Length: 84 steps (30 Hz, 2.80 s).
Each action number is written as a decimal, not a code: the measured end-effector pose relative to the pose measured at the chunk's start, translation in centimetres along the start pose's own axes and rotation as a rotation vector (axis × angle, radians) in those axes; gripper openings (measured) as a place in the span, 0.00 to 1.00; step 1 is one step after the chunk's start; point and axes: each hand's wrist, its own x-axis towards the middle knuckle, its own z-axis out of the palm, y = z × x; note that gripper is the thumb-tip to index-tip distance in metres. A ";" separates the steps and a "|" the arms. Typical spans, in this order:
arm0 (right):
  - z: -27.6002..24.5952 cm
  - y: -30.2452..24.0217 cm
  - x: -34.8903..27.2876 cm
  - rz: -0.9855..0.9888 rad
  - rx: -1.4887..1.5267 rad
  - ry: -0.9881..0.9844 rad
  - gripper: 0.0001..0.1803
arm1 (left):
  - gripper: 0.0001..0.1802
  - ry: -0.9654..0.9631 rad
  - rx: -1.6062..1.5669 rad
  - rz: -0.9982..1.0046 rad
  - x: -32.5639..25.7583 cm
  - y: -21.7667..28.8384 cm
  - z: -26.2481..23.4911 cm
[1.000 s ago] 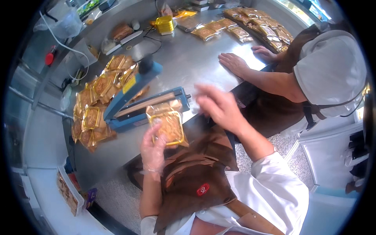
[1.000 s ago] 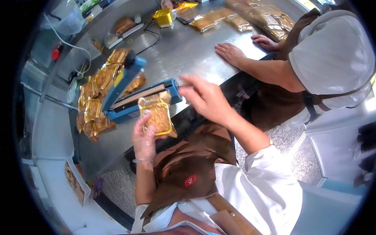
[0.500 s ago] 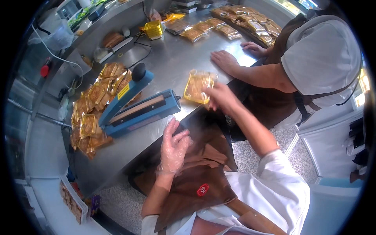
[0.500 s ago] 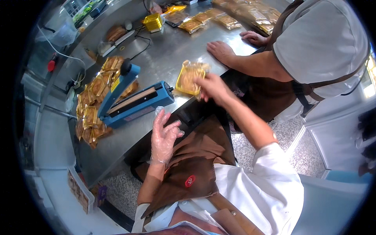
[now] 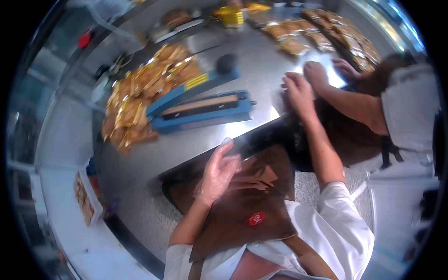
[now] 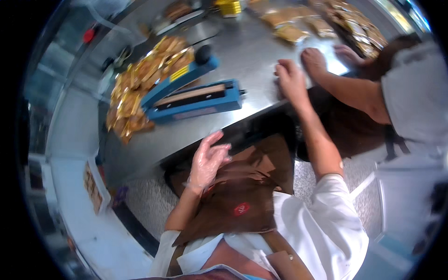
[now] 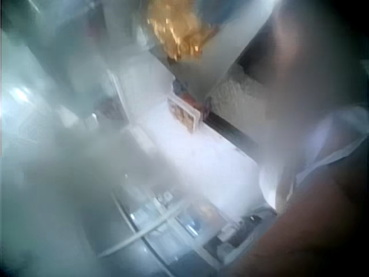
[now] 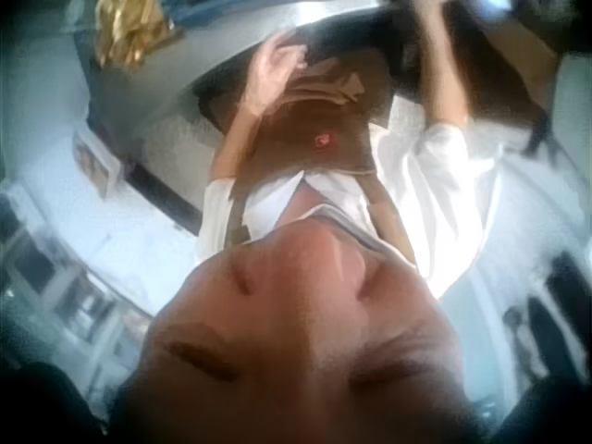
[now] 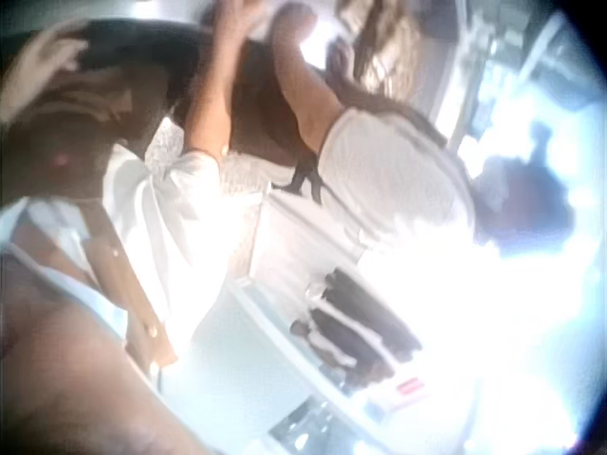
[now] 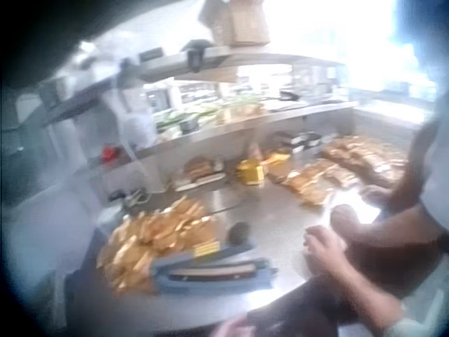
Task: The person repeatedly places small transparent packages containing food onto a heat sealer, presses the handle to seal them, and sets the sealed packages aside on the table. The process is repeated for multiple units throughout the clip.
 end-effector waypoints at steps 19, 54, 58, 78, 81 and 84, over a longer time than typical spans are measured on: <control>19.0 -8.9 8.0 -0.116 -0.579 -0.912 0.23 | 0.11 0.372 0.407 0.432 2.7 -1.5 -6.3; 10.8 1.0 11.4 -0.214 -0.651 -0.210 0.19 | 0.11 0.455 0.157 0.315 2.8 -0.3 -4.5; 10.6 0.7 12.1 -0.224 -0.696 -0.118 0.12 | 0.11 0.431 0.134 0.347 2.8 -0.3 -4.6; -7.2 -18.5 -1.2 -0.804 -0.494 -0.778 0.04 | 0.32 0.029 0.469 0.559 1.4 5.0 0.5; -3.2 -18.5 -3.8 -0.777 -0.303 -0.995 0.07 | 0.39 -0.175 0.068 0.231 0.8 6.3 1.8; -0.3 -17.8 -5.1 -0.692 -0.313 -1.083 0.07 | 0.33 -0.308 -0.104 -0.066 0.6 6.5 2.5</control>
